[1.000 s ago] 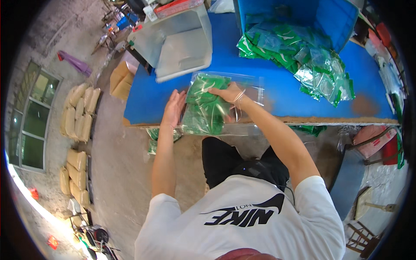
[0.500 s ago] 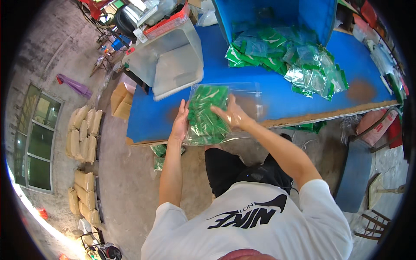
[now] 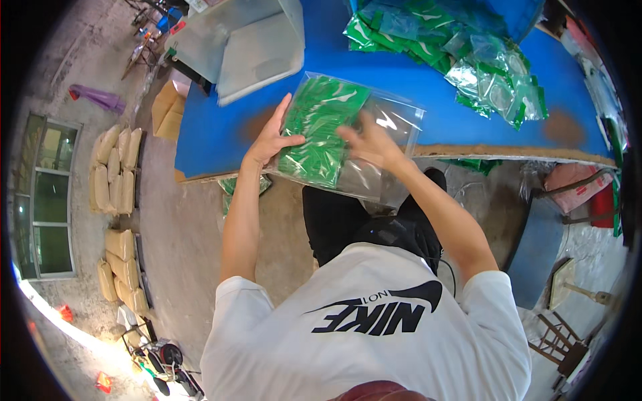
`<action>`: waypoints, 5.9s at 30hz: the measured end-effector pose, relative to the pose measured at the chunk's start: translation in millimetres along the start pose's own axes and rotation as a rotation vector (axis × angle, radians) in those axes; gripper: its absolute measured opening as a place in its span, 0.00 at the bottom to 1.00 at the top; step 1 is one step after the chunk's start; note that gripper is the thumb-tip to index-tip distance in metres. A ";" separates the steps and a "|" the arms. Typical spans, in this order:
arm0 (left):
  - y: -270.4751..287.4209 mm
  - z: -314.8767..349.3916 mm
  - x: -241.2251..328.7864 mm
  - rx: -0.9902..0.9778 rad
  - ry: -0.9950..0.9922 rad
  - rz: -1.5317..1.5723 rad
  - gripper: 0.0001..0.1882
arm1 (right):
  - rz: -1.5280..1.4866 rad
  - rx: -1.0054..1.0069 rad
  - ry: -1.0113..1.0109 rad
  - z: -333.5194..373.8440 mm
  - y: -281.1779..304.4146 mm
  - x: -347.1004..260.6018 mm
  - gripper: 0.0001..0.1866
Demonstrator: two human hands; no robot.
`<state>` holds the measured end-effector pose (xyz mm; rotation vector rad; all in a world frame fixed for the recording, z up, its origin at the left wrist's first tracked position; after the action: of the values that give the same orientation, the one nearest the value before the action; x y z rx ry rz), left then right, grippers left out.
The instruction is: Sorting and stacking green plastic pouches and then placing a stack into a larger clear plastic bag.
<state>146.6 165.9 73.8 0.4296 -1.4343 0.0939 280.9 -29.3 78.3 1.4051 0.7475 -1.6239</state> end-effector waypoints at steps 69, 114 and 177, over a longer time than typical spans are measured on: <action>-33.0 -65.7 35.5 -0.486 0.004 -0.711 0.67 | 0.326 0.438 0.726 8.2 57.1 9.7 0.07; 17.1 28.2 26.2 -0.063 -0.265 -1.463 0.29 | 1.120 0.436 0.484 -52.0 219.4 39.5 0.48; -169.5 89.2 -50.5 0.165 0.436 1.012 0.22 | 0.679 0.195 0.805 84.5 73.9 -0.9 0.25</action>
<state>109.3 -10.8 -7.6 -0.2186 -1.0885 1.0581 305.6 -136.3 101.7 2.1865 0.4446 -0.5902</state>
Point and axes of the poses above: each hand's wrist, its own z-axis away from the middle knuckle, its own y-axis out of the back of the hand, x = y × z, the point moved 7 cm from there along -z, towards the middle knuckle, and after that the axes turned 9 degrees about -z, right-handed, at the moved point
